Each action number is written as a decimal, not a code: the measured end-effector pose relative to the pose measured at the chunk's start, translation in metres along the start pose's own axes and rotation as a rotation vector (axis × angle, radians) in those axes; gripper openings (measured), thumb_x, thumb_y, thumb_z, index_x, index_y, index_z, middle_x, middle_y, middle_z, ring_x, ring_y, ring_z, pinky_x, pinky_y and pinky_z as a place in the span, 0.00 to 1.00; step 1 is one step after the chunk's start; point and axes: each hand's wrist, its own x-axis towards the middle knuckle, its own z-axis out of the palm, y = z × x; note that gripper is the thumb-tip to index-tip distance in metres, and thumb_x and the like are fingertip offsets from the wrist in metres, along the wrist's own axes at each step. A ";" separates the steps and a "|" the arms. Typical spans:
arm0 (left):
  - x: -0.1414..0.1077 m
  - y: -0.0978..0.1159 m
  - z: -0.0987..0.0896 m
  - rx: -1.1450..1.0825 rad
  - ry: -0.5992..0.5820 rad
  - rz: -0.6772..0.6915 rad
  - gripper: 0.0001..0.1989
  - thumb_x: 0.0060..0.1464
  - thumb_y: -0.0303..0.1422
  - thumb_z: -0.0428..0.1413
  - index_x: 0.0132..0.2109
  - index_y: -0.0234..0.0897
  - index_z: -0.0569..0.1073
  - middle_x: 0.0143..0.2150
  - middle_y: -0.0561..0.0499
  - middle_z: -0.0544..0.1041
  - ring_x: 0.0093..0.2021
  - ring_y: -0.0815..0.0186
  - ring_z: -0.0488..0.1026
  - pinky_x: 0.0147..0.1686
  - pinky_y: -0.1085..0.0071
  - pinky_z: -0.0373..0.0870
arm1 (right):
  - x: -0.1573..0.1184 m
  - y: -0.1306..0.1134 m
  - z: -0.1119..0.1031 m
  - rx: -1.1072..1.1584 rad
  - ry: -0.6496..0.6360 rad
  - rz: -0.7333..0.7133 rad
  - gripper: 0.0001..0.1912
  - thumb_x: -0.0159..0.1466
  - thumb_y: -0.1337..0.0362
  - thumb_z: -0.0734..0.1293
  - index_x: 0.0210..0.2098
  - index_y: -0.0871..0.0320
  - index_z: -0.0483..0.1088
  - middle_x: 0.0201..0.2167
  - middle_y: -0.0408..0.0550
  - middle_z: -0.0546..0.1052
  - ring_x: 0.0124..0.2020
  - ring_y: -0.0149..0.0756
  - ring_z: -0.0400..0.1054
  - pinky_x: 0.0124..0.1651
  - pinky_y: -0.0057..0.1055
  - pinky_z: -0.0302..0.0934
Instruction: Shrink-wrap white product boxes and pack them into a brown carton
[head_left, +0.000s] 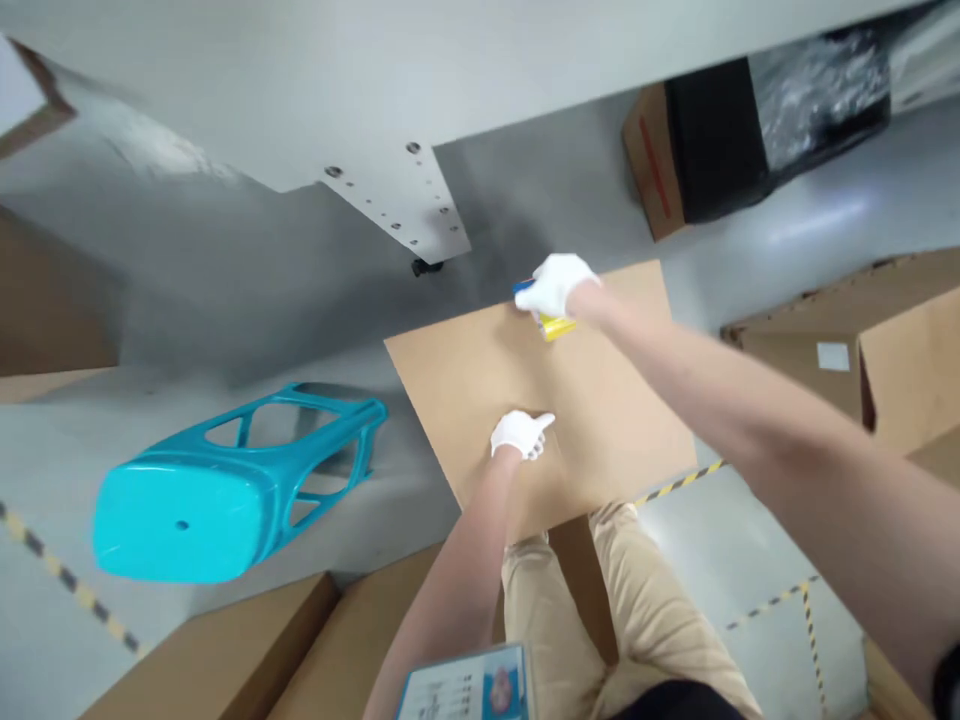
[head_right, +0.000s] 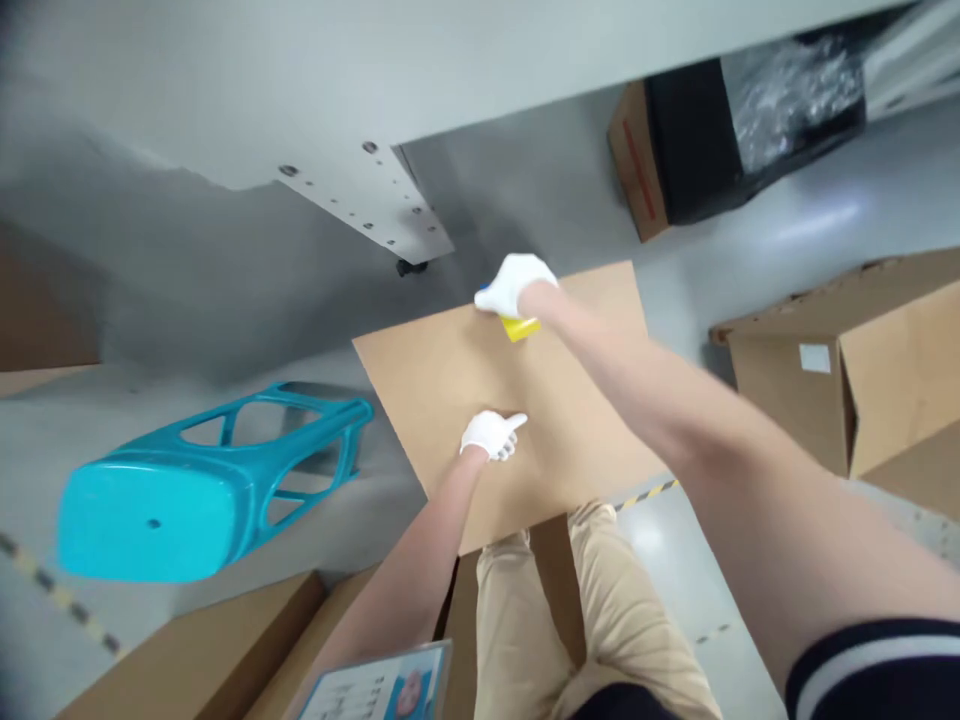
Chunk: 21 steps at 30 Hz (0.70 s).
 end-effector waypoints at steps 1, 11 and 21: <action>0.001 -0.001 0.003 0.007 0.004 -0.002 0.32 0.62 0.57 0.58 0.32 0.27 0.75 0.26 0.40 0.76 0.23 0.62 0.72 0.25 0.68 0.66 | -0.042 0.023 0.031 0.016 0.175 -0.085 0.26 0.63 0.54 0.71 0.55 0.64 0.74 0.40 0.55 0.76 0.49 0.55 0.74 0.57 0.46 0.68; -0.014 0.005 0.027 0.140 0.109 -0.001 0.28 0.68 0.53 0.51 0.35 0.28 0.73 0.26 0.42 0.76 0.22 0.66 0.70 0.24 0.71 0.61 | -0.512 0.197 0.360 0.243 -0.200 0.491 0.35 0.62 0.49 0.63 0.69 0.36 0.63 0.50 0.60 0.74 0.42 0.63 0.76 0.42 0.54 0.71; -0.041 0.024 0.045 0.181 0.118 -0.057 0.35 0.61 0.63 0.53 0.32 0.30 0.71 0.23 0.43 0.73 0.23 0.64 0.71 0.24 0.71 0.61 | -0.347 0.219 0.351 0.465 -0.171 0.679 0.27 0.51 0.63 0.72 0.51 0.58 0.73 0.45 0.64 0.79 0.47 0.60 0.78 0.48 0.46 0.72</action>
